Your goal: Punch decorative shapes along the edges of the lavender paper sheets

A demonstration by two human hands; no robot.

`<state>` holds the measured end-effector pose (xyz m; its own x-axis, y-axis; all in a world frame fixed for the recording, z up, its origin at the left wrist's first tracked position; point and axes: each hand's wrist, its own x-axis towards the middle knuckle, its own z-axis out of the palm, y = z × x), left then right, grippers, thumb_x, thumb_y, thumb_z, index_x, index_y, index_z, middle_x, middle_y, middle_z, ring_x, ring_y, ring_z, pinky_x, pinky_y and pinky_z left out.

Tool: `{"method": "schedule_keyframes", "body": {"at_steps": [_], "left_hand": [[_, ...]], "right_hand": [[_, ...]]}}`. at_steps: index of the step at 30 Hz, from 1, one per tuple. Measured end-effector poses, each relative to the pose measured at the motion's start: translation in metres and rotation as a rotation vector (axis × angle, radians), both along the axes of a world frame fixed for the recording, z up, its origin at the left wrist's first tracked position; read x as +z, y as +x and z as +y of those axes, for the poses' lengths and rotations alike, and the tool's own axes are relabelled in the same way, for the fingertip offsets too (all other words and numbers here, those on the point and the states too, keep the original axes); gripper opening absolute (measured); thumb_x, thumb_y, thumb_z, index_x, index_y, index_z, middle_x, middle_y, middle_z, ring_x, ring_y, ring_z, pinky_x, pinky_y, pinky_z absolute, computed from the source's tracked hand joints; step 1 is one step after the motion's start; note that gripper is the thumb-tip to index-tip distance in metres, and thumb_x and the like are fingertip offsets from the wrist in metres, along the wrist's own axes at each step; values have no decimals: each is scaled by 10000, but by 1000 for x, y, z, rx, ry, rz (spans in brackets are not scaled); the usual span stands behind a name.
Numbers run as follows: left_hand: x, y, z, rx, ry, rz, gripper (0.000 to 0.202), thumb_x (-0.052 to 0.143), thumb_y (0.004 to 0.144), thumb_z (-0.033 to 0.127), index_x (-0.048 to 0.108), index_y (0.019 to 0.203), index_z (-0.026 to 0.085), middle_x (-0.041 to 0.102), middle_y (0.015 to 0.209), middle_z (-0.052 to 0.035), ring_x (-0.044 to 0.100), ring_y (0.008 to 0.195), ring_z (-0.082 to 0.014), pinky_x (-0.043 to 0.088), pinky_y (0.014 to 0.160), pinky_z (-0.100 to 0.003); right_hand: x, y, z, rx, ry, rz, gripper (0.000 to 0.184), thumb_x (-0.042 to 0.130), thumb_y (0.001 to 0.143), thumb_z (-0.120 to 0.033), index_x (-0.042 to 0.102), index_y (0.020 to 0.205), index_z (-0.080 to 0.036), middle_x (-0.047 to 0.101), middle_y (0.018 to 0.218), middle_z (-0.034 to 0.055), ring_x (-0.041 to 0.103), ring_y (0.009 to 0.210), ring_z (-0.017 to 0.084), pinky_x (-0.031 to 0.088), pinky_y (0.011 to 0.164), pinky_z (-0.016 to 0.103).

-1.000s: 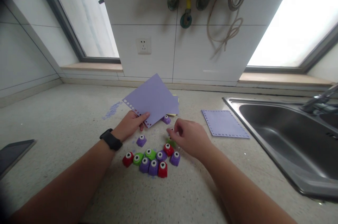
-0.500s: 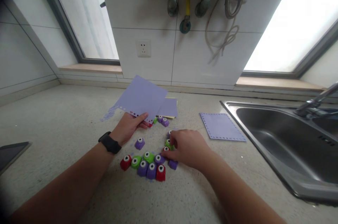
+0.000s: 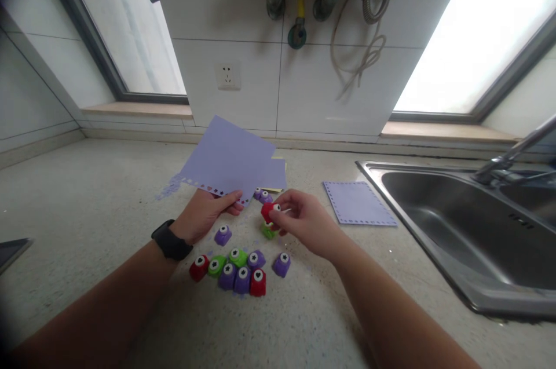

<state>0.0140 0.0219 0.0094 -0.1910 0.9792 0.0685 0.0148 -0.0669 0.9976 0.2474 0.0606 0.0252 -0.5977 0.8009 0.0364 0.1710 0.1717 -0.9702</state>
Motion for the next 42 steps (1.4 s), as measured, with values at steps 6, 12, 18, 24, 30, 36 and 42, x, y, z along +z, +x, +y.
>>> {"method": "schedule_keyframes", "body": {"at_steps": [6, 12, 18, 24, 30, 36, 42], "left_hand": [[13, 8, -9, -3, -37, 58, 140, 772, 815, 286, 716, 812, 158, 753, 624, -16, 726, 582, -177, 608, 607, -281], [16, 10, -14, -26, -77, 165, 165, 744, 835, 313, 720, 761, 167, 759, 604, -14, 731, 577, -174, 594, 629, -274], [14, 10, -14, -35, -66, 196, 174, 741, 837, 329, 724, 752, 178, 769, 616, -15, 735, 587, -185, 595, 627, -286], [10, 8, -14, -32, -72, 248, 211, 735, 842, 361, 747, 721, 189, 776, 631, -22, 733, 600, -182, 585, 621, -269], [10, 7, -14, -7, -82, 291, 286, 742, 825, 406, 761, 642, 188, 788, 645, -51, 737, 625, -196, 581, 638, -271], [16, 12, -16, -33, -50, 256, 246, 736, 825, 301, 737, 603, 195, 776, 611, -25, 735, 596, -182, 592, 632, -263], [12, 11, -16, -53, -48, 251, 246, 743, 825, 345, 752, 634, 189, 779, 622, -46, 740, 600, -193, 602, 648, -283]], "right_hand": [[-13, -9, 0, -42, -241, 373, 332, 792, 825, -403, 538, 929, -216, 728, 932, 52, 715, 785, 177, 559, 719, 340], [-18, -17, -6, -4, -333, 470, 302, 821, 806, -343, 575, 925, -214, 704, 891, 19, 688, 785, 149, 533, 770, 322], [-19, -20, -9, -30, -340, 489, 271, 793, 824, -342, 573, 936, -230, 693, 927, 19, 675, 821, 152, 532, 830, 345], [-22, -21, -9, -36, -330, 487, 256, 799, 813, -327, 593, 928, -229, 672, 915, 8, 677, 819, 152, 532, 854, 352], [-24, -20, -7, -46, -313, 458, 310, 818, 785, -324, 615, 999, -231, 681, 957, 25, 688, 858, 170, 530, 904, 383], [-26, -22, -7, -31, -322, 452, 369, 851, 747, -319, 680, 1059, -221, 712, 996, 46, 680, 894, 168, 525, 921, 376], [-27, -22, -7, -29, -309, 419, 321, 841, 747, -327, 716, 1029, -235, 720, 979, 31, 670, 865, 161, 515, 907, 372]]}}
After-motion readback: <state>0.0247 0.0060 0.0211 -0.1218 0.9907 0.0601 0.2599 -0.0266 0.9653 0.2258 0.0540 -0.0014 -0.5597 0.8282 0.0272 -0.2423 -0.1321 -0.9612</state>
